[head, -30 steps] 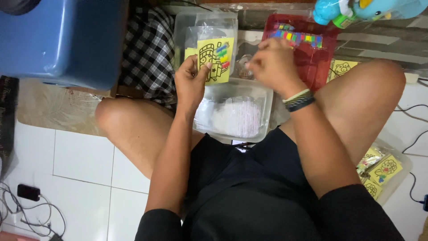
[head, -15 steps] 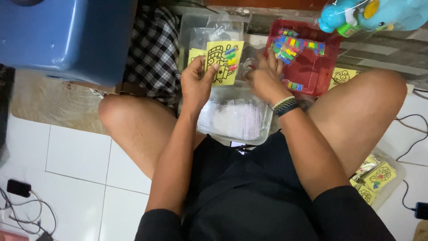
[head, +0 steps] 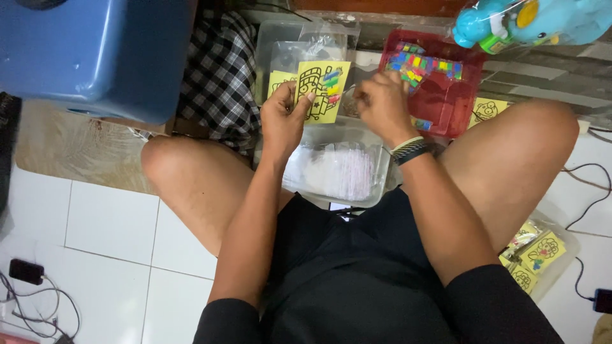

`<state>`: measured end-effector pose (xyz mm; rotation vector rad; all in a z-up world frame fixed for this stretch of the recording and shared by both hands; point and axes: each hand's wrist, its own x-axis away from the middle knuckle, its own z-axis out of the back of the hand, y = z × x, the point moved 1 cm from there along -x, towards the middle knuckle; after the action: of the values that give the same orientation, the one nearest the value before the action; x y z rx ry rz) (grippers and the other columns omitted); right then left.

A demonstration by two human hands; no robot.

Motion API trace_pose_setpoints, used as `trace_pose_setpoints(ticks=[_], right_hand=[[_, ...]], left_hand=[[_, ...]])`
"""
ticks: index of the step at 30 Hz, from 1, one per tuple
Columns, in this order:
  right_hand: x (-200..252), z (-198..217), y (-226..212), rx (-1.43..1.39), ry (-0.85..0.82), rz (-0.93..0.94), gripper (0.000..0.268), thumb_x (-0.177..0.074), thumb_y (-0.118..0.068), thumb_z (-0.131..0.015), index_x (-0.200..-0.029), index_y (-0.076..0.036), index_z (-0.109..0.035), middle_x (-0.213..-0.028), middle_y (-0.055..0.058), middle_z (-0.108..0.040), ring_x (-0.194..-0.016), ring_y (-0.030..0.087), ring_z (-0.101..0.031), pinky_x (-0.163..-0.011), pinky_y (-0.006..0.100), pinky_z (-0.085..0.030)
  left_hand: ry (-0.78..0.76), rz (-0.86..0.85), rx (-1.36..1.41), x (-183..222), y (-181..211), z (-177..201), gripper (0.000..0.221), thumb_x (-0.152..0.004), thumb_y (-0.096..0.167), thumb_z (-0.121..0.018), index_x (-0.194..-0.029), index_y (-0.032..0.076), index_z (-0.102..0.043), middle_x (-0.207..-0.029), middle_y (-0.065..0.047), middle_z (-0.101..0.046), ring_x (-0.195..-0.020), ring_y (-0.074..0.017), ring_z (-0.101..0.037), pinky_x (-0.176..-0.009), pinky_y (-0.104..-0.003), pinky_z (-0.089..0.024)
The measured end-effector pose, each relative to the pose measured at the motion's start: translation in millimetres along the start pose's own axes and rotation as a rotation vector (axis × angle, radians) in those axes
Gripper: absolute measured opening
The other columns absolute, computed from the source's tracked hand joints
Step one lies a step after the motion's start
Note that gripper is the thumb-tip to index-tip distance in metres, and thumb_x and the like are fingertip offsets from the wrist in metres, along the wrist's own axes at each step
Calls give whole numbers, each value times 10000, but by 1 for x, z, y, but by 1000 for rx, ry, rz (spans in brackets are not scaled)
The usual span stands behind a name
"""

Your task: Manually packing yellow stickers and small colorful beads into individual plastic bags.

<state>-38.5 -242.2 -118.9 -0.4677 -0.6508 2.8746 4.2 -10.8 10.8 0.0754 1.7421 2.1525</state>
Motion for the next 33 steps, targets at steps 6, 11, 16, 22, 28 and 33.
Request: trace_pose_setpoints(ticks=[6, 11, 16, 22, 28, 33], right_hand=[[0, 18, -30, -10, 64, 30, 75, -809, -269, -753, -863, -312, -726, -790, -44, -595, -984, 227, -604, -852, 442, -447], [-5, 33, -30, -243, 137, 66, 95, -820, -96, -761, -880, -166, -741, -738, 36, -655, -770, 289, -685, -713, 386, -536], [-9, 79, -48, -413, 219, 62, 140, -823, 4, -787, -877, -112, -730, -757, 76, -699, -750, 270, -710, -699, 343, -557], [-3, 145, -58, -643, 368, -3, 194, -929, 153, -712, -1043, 15, -638, -939, 65, -675, -789, 143, -572, -736, 266, -487], [3, 163, -73, -1041, 321, 50, 346, -982, 179, -675, -1180, -35, -488, -1142, 80, -585, -1021, 151, -616, -982, 277, -512], [3, 161, -88, -900, 351, 127, 283, -959, 211, -656, -1119, 15, -529, -1060, 134, -655, -977, 222, -694, -906, 309, -562]], left_hand=[[8, 8, -47, 1, 0, 3, 83, -938, 120, -780, -1012, 100, -746, -568, -1, -500, -641, -63, -441, -615, -289, -414], [-7, 1, -37, 0, -11, 1, 67, -974, 113, -750, -1034, 85, -739, -564, -10, -492, -609, -62, -437, -596, -278, -408], [-13, 6, -29, -1, -6, 2, 84, -987, 105, -735, -1069, 98, -753, -571, -32, -560, -617, -63, -450, -592, -287, -427], [-69, 65, -97, 1, -9, 0, 97, -935, 32, -709, -1017, -18, -705, -676, 40, -541, -580, -57, -426, -524, -215, -398], [-224, 35, -171, 4, -5, -7, 153, -915, 58, -732, -1056, -2, -727, -725, 12, -636, -598, -79, -474, -557, -232, -415], [-299, 9, -120, 7, -4, -9, 125, -912, 34, -750, -1031, -1, -734, -720, 26, -597, -613, -76, -448, -571, -227, -404]])
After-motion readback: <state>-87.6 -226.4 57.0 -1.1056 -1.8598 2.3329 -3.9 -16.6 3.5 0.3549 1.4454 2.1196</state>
